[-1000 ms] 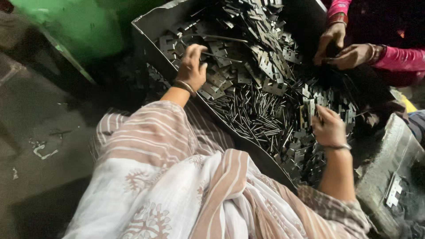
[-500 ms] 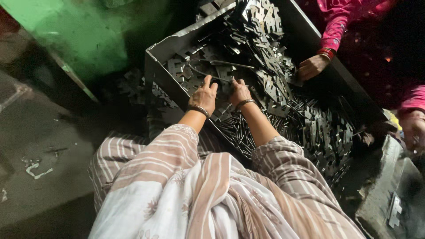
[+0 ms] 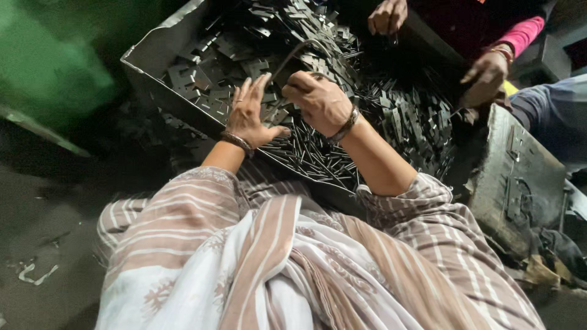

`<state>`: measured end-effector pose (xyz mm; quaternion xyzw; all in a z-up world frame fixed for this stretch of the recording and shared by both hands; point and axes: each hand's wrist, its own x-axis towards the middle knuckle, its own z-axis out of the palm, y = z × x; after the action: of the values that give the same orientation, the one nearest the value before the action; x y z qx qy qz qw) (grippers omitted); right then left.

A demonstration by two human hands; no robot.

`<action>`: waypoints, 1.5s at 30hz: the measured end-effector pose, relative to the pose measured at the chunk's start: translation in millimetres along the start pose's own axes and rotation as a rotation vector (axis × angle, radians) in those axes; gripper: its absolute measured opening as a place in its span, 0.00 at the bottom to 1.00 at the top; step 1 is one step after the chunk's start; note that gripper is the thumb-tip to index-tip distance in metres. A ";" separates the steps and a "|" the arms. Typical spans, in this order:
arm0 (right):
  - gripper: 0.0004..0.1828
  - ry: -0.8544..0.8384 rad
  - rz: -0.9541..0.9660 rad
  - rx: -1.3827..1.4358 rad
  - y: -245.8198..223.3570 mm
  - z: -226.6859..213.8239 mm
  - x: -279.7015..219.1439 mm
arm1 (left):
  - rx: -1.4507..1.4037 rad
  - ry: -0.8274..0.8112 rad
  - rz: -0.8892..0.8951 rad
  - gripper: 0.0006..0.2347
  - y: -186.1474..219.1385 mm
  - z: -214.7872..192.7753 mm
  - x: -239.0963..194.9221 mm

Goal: The person sorts through a bin of metal hinge components, picking up individual pieces, turning them over, and placing them onto a workspace.

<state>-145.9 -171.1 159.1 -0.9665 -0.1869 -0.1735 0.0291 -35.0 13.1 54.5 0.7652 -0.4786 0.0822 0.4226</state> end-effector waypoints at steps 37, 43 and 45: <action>0.47 0.173 1.516 0.431 66.9 100.8 -240.6 | 0.206 -0.357 -0.335 0.14 -17.2 28.6 -17.4; 0.39 0.047 1.628 0.490 88.0 111.7 -197.9 | 0.210 -0.364 -0.382 0.14 -6.6 20.9 -11.0; 0.35 -0.020 1.564 0.483 73.0 107.5 -168.7 | 0.212 -0.355 -0.388 0.14 -6.1 17.5 -11.2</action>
<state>-230.7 -285.2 0.4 -0.7861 0.5087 -0.0492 0.3476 -40.9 9.0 34.0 0.8848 -0.3786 -0.0860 0.2574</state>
